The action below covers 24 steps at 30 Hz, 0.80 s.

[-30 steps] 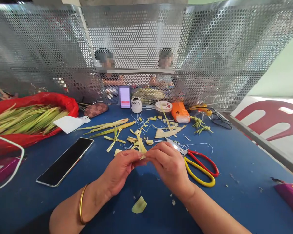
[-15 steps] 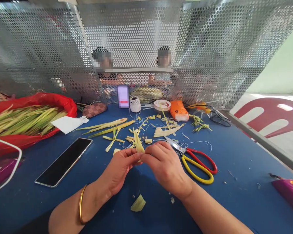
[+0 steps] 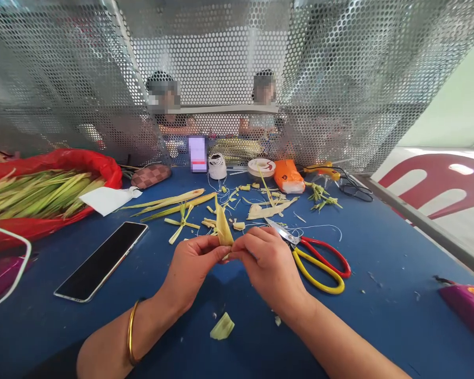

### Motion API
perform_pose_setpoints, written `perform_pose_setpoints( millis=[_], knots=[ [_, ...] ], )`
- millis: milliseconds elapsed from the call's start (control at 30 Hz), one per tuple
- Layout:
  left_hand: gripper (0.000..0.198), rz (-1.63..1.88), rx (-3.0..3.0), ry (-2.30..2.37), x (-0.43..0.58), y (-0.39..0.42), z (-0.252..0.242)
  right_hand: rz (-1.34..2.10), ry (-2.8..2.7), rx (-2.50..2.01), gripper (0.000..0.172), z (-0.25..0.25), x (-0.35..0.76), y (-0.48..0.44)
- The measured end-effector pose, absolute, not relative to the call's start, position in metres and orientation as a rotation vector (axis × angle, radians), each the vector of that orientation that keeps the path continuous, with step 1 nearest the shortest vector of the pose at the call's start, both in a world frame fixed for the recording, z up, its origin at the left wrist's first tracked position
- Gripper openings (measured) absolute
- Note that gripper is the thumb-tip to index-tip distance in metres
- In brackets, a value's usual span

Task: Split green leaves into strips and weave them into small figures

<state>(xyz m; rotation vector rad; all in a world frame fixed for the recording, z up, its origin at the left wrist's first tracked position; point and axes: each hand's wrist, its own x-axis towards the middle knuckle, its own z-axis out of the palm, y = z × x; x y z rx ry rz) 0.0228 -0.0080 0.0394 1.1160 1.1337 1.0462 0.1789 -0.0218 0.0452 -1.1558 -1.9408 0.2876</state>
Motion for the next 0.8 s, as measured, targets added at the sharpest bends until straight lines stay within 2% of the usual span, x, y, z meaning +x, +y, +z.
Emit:
perform_pose_setpoints(
  millis=[500, 633, 800],
  knots=[
    [0.019, 1.009, 1.055, 1.025, 0.021, -0.008, 0.041, 0.470, -1.801, -1.202, 0.015, 0.041, 0.180, -0.016],
    [0.021, 1.004, 0.876, 1.027, 0.019, -0.005, 0.043, 0.245, -1.885, -1.098, 0.006, 0.035, 0.179, -0.014],
    [0.022, 0.951, 0.774, 1.024, 0.017, -0.004, 0.046, -0.007, -1.945, -0.985, 0.009, 0.033, 0.179, -0.015]
  ],
)
